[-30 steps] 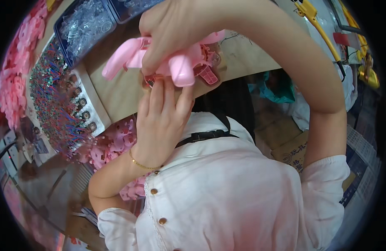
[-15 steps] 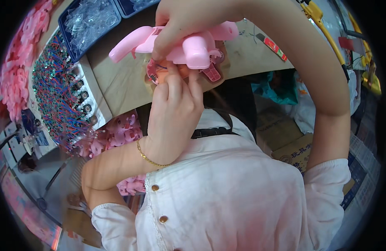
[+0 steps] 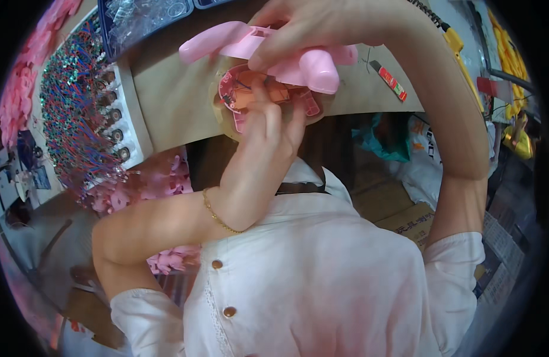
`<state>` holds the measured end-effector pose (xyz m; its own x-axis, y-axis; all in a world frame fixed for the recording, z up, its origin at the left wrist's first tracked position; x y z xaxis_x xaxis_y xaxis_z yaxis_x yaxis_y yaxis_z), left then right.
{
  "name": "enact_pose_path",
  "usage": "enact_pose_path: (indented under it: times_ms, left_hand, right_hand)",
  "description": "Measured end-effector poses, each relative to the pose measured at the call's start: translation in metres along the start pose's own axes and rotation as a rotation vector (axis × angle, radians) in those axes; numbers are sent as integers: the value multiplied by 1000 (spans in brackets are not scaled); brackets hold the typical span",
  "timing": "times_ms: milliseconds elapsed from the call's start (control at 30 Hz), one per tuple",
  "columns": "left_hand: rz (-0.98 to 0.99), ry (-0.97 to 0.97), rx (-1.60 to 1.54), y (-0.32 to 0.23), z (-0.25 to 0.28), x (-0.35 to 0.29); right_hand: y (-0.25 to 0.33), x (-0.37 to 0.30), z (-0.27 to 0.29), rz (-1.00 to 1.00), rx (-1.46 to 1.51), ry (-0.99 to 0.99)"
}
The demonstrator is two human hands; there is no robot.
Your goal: Assembling a motorized toy horse by soldering wires and fitting components into the plastic shell.
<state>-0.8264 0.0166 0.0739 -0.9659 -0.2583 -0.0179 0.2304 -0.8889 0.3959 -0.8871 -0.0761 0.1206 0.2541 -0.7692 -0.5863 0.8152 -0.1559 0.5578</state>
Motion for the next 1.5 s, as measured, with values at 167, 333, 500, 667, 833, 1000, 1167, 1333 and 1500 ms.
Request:
enact_pose_path:
  times_ms: [167, 333, 500, 667, 833, 1000, 1167, 1333, 1500]
  left_hand:
    - [1, 66, 72, 0, -2, -2]
    - [188, -47, 80, -3, -9, -4]
    - [284, -146, -138, 4, -11, -17]
    - [330, -338, -575, 21, -15, -32]
    - [235, -366, -1160, 46, -31, -55]
    - [549, -417, -1379, 86, -58, -94]
    - [655, -572, -1033, 88, -56, -87]
    - [552, -517, -927, 79, -54, -79]
    - [547, -520, -904, 75, -56, -79]
  right_hand:
    - [-22, 26, -8, -44, -108, -120]
    - [-5, 13, -13, 172, 221, -199]
    - [21, 27, -15, 415, -48, -207]
    - [28, 22, -37, 410, -510, -146]
    - [21, 24, -37, 353, -474, -132]
    - [22, 22, -39, 372, -519, -161]
    - [20, 21, -43, 354, -518, -163]
    - [14, 19, -41, 312, -522, -188]
    - [14, 21, -43, 288, -495, -163]
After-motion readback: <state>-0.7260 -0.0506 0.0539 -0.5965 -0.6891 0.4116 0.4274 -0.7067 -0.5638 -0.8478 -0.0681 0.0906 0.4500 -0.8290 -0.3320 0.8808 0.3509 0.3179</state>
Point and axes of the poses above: each hand's wrist, its own x-axis towards the middle knuckle, its own z-axis out of the back of the hand, y = z × x, the point moved 10 cm from there along x, towards the middle knuckle, and after that the axes turned 1 degree about -x, right-handed, at the moved point
